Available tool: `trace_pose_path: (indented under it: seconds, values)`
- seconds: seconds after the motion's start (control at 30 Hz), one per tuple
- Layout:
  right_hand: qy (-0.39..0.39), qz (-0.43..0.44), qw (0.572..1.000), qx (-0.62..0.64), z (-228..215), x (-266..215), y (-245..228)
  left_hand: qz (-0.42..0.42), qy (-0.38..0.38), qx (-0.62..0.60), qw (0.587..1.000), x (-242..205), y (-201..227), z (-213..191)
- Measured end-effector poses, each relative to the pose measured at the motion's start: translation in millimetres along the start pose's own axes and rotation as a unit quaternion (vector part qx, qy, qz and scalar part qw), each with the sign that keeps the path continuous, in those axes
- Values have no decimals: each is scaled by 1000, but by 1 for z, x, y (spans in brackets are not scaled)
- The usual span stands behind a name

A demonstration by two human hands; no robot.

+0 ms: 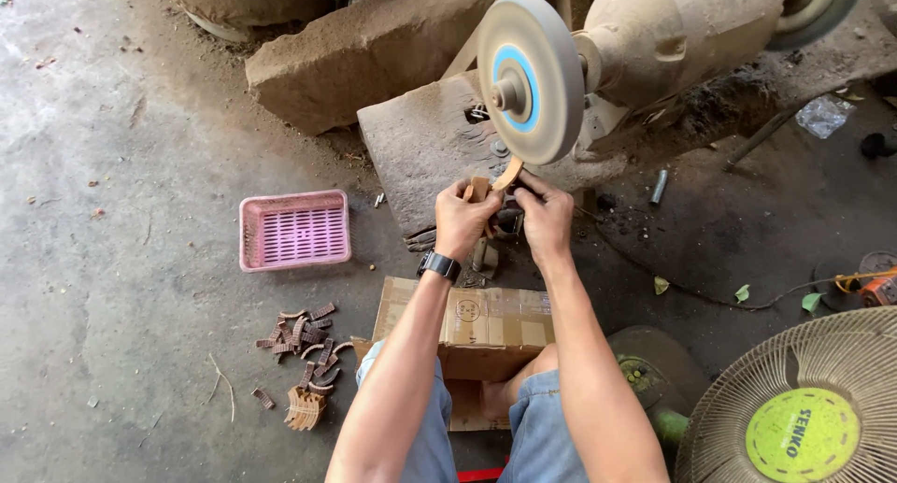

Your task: The person carries a pink basket of wooden pieces to a bench grinder, sits on a cardboard box, and grinds the edges of the wooden pieces one by one against the spinning wheel. The person places the finished pieces into the basket.

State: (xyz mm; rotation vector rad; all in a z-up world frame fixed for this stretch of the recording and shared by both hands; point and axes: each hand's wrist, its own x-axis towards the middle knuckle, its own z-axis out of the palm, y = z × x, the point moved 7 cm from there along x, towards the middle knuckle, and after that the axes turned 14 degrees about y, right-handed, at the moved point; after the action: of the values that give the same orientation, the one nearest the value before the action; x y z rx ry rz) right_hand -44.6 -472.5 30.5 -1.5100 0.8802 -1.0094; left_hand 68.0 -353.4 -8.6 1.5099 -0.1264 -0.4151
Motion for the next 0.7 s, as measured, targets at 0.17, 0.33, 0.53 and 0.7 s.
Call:
trace_pose_path:
  seconds: [0.17,0.33,0.53,0.7]
  values:
    - [41,60,995,68,-15,12,24,73,1,26,997,2,6,17]
    - [51,78,991,101,-6,7,3,-15,-20,-40,999,-4,25,19]
    - [38,180,978,99,-3,-4,45,79,-21,98,992,-18,33,-9]
    - [5,241,966,92,-10,-12,35,15,-41,36,998,-11,9,-7]
